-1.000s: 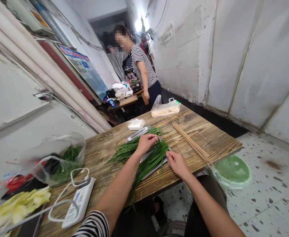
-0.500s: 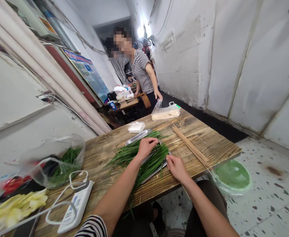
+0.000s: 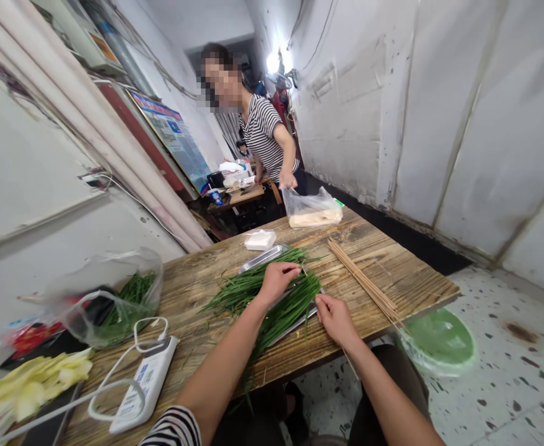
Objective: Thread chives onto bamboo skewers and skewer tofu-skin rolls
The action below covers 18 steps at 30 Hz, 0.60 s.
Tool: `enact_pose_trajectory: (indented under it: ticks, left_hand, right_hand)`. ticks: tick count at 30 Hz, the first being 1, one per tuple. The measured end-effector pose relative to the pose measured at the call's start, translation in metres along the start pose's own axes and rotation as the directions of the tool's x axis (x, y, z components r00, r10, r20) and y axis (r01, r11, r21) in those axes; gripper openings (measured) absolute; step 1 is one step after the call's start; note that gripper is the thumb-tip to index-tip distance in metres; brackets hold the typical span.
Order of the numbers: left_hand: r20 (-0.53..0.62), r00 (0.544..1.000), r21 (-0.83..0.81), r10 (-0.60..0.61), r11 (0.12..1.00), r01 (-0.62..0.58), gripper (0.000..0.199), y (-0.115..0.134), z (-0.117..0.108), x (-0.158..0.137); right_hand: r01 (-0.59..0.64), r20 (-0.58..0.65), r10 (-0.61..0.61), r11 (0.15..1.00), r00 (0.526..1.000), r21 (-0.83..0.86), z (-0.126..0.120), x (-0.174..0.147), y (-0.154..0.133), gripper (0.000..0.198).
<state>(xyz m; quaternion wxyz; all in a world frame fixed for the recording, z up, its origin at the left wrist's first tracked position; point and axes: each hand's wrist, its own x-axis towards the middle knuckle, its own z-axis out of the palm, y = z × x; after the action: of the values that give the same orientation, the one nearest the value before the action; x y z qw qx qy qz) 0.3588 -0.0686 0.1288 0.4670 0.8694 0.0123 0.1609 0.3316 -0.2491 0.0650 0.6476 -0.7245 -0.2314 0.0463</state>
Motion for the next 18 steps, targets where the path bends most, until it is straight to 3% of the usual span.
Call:
enact_pose_trajectory:
  ticks: [12,18]
  left_hand:
    - [-0.047,0.999,0.033,0.021,0.999,-0.020,0.015,-0.009,0.012,-0.001]
    - [0.065,0.987,0.094,0.144,0.984,-0.150,0.017,-0.002,0.011,-0.013]
  right_hand:
    - [0.019,-0.009,-0.018,0.999,1.000,0.046,0.002,0.003,0.016,0.051]
    - [0.018,-0.031,-0.017,0.999,0.999,0.035,0.003,0.004,0.022,0.053]
